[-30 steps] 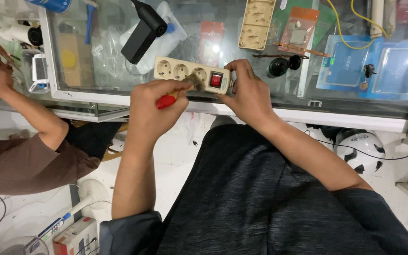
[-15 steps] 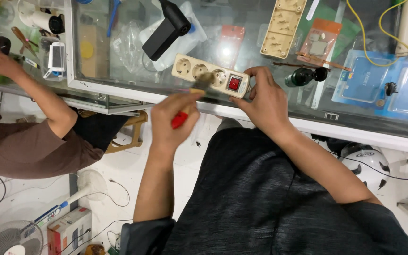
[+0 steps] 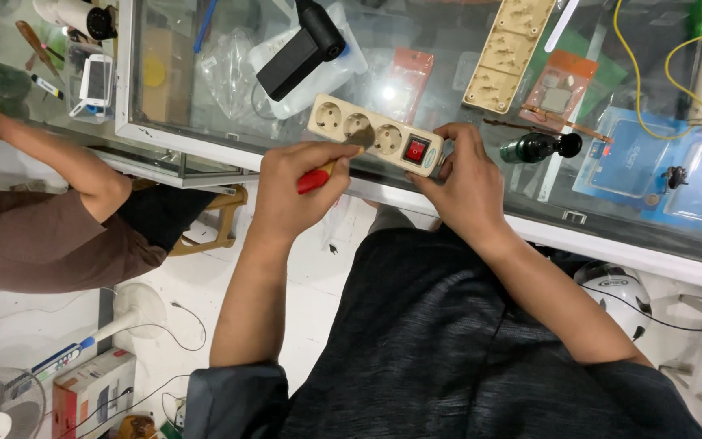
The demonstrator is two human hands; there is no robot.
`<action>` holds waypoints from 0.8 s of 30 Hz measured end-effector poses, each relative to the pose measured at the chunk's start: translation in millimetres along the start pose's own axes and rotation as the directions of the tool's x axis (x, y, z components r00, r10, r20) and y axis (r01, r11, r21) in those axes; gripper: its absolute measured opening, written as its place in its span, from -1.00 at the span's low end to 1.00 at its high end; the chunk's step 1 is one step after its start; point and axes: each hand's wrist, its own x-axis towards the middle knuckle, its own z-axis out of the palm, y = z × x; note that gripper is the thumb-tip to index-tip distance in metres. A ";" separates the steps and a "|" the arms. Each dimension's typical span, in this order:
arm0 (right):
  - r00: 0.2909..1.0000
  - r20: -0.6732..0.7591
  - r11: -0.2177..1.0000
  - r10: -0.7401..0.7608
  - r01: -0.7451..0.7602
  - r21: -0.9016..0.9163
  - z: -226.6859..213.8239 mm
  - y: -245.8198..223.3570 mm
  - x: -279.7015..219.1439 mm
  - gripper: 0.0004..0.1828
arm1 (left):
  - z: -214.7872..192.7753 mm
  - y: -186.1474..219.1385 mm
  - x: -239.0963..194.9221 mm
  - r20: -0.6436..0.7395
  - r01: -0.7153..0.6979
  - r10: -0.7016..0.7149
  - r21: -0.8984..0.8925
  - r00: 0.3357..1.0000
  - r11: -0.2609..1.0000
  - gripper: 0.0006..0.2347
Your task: The person uses a small brush to apply liquid from a bottle onto a power strip and its backplate, then wipes both with a patterned cloth. The person repeatedly brushes and wipes the surfaces, turning the power strip over to treat both sides.
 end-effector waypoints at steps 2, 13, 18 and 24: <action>1.000 0.001 1.000 0.004 -0.004 0.004 1.1 0.3 0.1 -0.33 | -1.6 20.0 5.7 0.044 -0.019 0.020 -0.028 0.999 0.999 -0.85; 1.000 -0.016 1.000 -0.021 0.020 -0.009 3.4 3.4 1.7 -0.32 | -14.9 20.1 73.8 0.597 -0.127 0.050 0.088 0.801 0.988 -0.80; 1.000 -0.009 1.000 -0.005 0.005 0.002 3.9 2.1 0.7 -0.32 | -0.7 12.9 70.9 0.490 -0.039 -0.126 0.312 0.863 0.949 -0.81; 1.000 -0.019 1.000 -0.008 0.009 0.012 4.4 3.7 0.6 -0.33 | 53.7 -23.6 30.2 -0.147 0.336 -0.313 0.171 0.938 0.926 -0.71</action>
